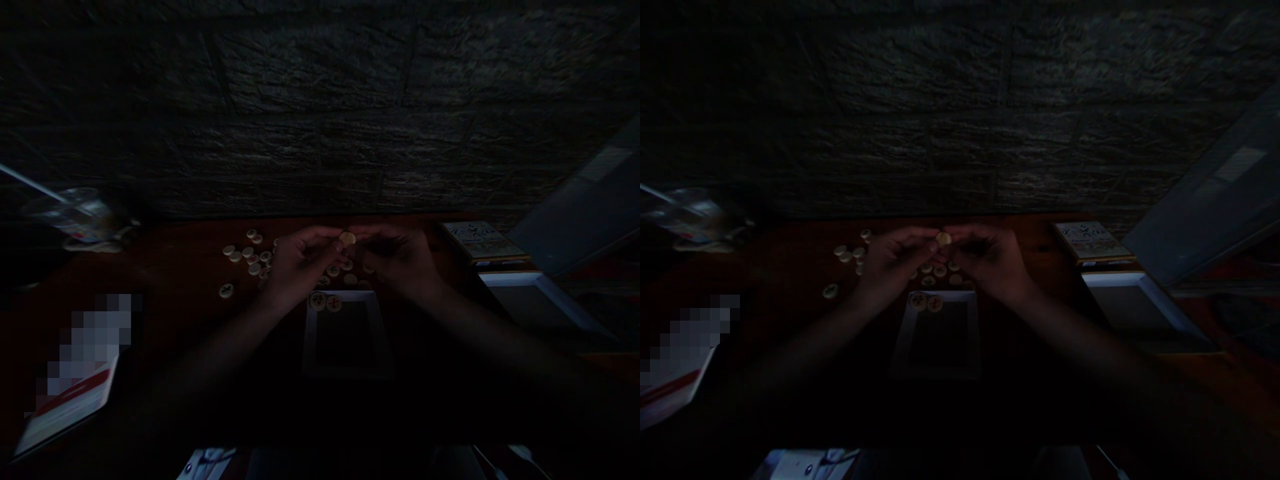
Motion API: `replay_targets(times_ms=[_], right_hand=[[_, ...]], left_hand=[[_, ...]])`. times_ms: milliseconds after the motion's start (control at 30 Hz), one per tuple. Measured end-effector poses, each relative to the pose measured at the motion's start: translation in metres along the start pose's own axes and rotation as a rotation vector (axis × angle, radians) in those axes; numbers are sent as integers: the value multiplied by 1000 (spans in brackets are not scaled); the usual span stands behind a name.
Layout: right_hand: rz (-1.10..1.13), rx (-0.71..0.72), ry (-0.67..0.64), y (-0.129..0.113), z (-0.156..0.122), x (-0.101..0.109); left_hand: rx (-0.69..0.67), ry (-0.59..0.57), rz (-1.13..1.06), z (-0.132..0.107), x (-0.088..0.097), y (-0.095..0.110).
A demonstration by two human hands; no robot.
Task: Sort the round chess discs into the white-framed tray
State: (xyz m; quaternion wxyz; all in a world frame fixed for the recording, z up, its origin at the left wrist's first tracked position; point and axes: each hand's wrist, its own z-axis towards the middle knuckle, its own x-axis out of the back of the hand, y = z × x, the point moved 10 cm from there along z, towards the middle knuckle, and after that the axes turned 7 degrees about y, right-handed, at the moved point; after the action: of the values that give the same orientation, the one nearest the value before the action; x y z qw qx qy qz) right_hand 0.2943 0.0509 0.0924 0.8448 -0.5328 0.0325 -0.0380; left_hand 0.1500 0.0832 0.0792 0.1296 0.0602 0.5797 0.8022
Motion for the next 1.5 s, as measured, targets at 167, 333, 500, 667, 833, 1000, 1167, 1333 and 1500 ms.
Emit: replay_targets(times_ms=[167, 333, 500, 667, 833, 1000, 1167, 1333, 1500], right_hand=[[-314, 315, 6, -27, -6, 1], [-429, 433, -17, -37, -9, -3], [-525, 465, -31, -39, -11, -3], [-574, 454, -80, -39, -11, -7], [-443, 180, -260, -17, -11, -18], [-365, 85, -616, -7, -32, -49], [-505, 127, -682, -4, -37, -53], [-512, 148, -706, -1, -40, -58], [-552, 223, -681, -4, -40, -60]], left_hand=[[134, -83, -137, -3, -11, -9], [218, -125, -238, -6, -17, -11], [235, -137, -215, -5, -15, -13], [216, -109, -101, -1, -6, -13], [127, 60, 50, 10, 20, -5], [101, 93, 153, 13, 28, -5], [121, 50, 153, 13, 22, -11], [125, 28, 165, 12, 20, -15], [118, 14, 175, 11, 17, -14]])
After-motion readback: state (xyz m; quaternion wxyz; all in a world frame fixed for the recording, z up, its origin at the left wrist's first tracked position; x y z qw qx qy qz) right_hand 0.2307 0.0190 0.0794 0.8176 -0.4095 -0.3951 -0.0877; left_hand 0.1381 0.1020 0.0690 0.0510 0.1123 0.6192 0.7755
